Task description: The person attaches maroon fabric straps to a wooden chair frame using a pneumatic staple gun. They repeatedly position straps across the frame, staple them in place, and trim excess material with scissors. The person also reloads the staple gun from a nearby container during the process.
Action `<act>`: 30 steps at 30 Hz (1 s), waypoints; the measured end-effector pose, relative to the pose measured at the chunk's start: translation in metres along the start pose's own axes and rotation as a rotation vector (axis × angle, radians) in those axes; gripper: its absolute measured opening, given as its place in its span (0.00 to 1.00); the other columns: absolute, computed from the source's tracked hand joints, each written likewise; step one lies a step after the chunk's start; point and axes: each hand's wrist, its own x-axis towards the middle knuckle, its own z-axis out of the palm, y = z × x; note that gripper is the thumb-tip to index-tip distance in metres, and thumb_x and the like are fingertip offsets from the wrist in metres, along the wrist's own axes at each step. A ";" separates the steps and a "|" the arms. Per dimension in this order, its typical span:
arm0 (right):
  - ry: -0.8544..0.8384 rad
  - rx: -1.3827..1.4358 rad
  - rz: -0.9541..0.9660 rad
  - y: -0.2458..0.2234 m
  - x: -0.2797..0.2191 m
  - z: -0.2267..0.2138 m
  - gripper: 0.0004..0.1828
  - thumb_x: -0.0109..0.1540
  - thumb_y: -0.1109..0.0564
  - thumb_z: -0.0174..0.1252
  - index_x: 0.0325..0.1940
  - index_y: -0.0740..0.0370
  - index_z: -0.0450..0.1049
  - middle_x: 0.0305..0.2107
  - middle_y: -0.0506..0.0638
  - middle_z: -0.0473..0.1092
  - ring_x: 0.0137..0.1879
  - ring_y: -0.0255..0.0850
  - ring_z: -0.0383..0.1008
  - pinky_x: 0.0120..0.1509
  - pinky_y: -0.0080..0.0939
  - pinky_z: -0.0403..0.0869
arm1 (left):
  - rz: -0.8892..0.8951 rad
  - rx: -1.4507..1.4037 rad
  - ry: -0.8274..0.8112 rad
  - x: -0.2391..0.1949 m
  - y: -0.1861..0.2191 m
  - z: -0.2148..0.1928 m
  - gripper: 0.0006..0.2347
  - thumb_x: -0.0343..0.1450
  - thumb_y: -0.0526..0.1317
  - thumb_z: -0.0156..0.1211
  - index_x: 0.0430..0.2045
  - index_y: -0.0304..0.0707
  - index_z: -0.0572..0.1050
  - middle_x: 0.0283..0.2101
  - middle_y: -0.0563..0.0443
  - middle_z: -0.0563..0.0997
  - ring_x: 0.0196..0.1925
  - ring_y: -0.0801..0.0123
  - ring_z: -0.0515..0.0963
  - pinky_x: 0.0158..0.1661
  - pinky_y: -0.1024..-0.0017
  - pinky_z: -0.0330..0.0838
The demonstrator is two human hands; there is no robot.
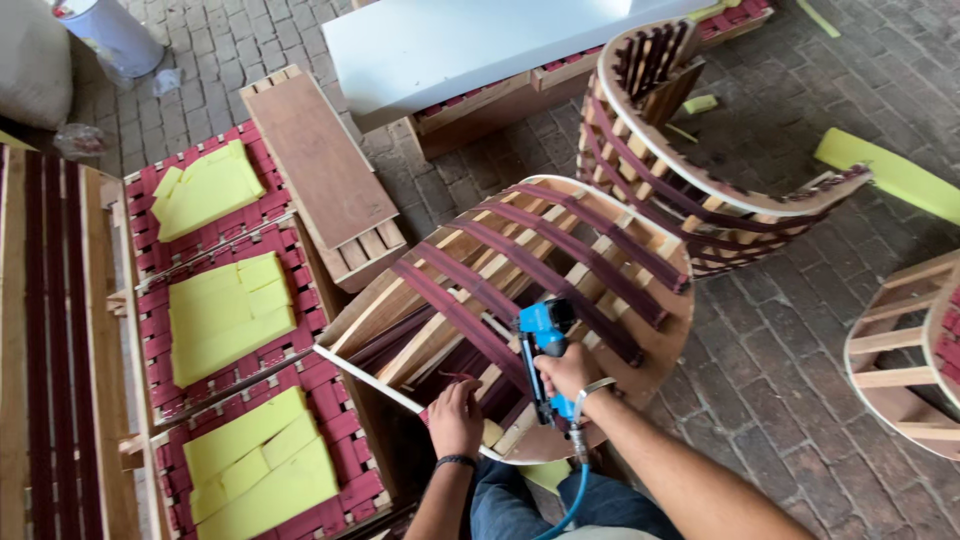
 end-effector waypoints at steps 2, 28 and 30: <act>-0.024 -0.055 -0.030 0.007 -0.004 -0.017 0.13 0.55 0.59 0.62 0.18 0.69 0.72 0.13 0.52 0.71 0.15 0.39 0.71 0.21 0.40 0.72 | -0.014 0.029 0.001 -0.013 0.014 0.010 0.09 0.65 0.33 0.61 0.35 0.50 0.80 0.37 0.55 0.83 0.44 0.60 0.81 0.47 0.60 0.69; -0.204 0.062 -0.027 0.007 0.001 -0.046 0.10 0.54 0.63 0.60 0.19 0.68 0.71 0.14 0.52 0.71 0.16 0.39 0.71 0.19 0.40 0.71 | -0.544 -0.255 -0.028 -0.105 0.065 0.020 0.12 0.68 0.32 0.58 0.42 0.45 0.82 0.40 0.48 0.87 0.43 0.64 0.87 0.46 0.68 0.79; -0.188 0.087 -0.017 0.014 -0.002 -0.049 0.09 0.54 0.63 0.60 0.20 0.67 0.71 0.14 0.52 0.71 0.16 0.39 0.70 0.19 0.40 0.70 | -0.555 -0.357 -0.067 -0.112 0.064 0.026 0.12 0.68 0.31 0.58 0.43 0.43 0.82 0.39 0.48 0.88 0.42 0.68 0.88 0.46 0.72 0.79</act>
